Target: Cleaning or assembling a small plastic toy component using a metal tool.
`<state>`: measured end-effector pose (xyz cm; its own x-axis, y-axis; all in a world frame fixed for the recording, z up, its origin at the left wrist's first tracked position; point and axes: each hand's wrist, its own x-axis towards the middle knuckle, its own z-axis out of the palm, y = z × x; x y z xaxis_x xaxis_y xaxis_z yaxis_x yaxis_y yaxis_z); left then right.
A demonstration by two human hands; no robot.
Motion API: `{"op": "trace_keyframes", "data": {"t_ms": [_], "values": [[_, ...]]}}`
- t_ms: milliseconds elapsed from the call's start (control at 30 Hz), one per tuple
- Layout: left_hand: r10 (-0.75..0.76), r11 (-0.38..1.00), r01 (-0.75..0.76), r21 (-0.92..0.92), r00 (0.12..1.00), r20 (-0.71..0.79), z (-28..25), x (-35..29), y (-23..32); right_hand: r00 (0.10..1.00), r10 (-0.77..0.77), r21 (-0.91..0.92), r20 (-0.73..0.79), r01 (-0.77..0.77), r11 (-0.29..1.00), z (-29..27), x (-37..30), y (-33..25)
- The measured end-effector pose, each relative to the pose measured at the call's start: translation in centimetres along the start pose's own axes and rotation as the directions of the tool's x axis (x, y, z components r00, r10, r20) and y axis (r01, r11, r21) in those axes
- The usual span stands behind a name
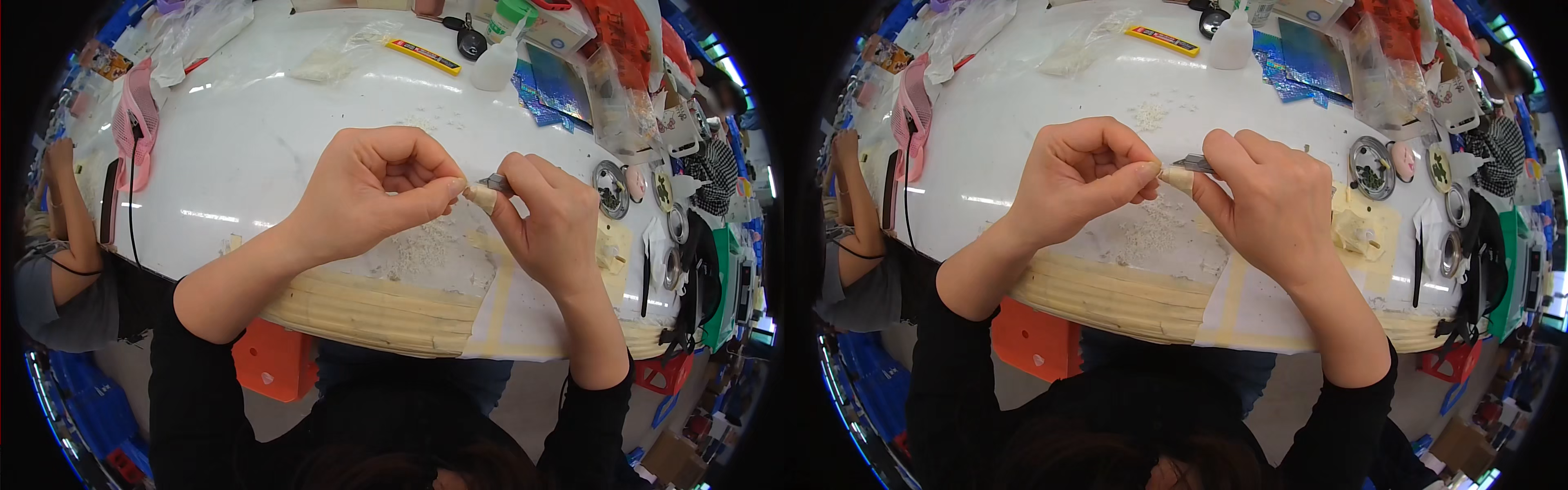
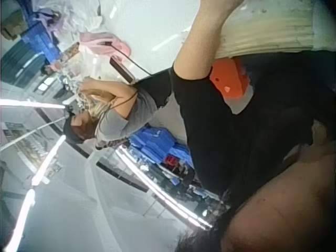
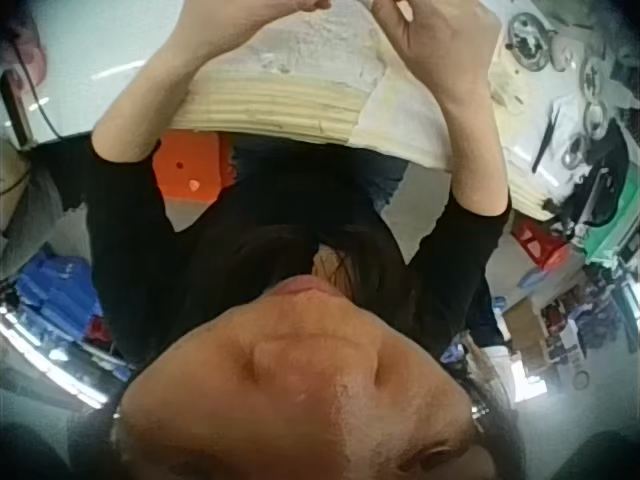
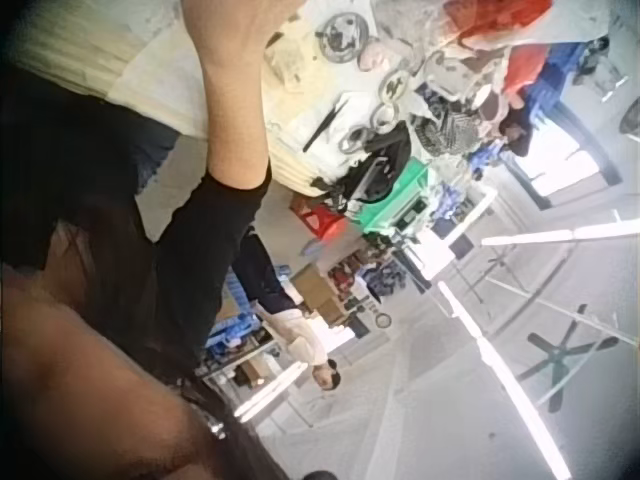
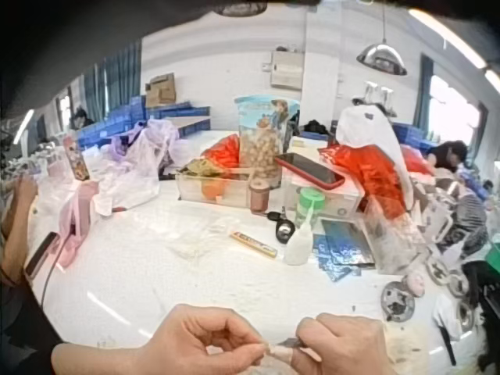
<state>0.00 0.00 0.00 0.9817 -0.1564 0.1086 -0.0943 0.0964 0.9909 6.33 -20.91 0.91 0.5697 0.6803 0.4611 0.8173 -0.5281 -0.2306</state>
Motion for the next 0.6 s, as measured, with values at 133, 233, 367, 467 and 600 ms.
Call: {"op": "trace_keyframes", "data": {"t_ms": [133,233,367,467,600], "values": [[0.009,1.0,-0.009,0.001,1.0,0.002,0.1,0.0,0.0,0.999,-0.015,0.008,-0.039,0.015,1.0,0.3,-0.1,0.2],[0.016,1.0,-0.015,0.017,1.0,-0.005,0.1,0.0,-0.1,0.999,-0.016,0.017,-0.031,0.016,1.0,0.3,-0.1,0.2],[0.068,0.992,-0.067,0.106,0.998,-0.006,0.1,0.0,-0.1,1.0,-0.015,0.027,-0.016,0.015,1.0,0.2,-0.1,0.1],[0.089,0.971,-0.078,0.225,0.995,-0.037,-0.3,0.2,-0.2,1.0,-0.008,0.043,-0.015,0.008,0.999,0.3,0.0,0.1],[0.028,0.814,0.047,0.579,0.992,-0.12,-1.9,1.4,-0.4,0.999,0.035,0.097,0.02,-0.037,0.995,0.3,0.0,0.0]]}}
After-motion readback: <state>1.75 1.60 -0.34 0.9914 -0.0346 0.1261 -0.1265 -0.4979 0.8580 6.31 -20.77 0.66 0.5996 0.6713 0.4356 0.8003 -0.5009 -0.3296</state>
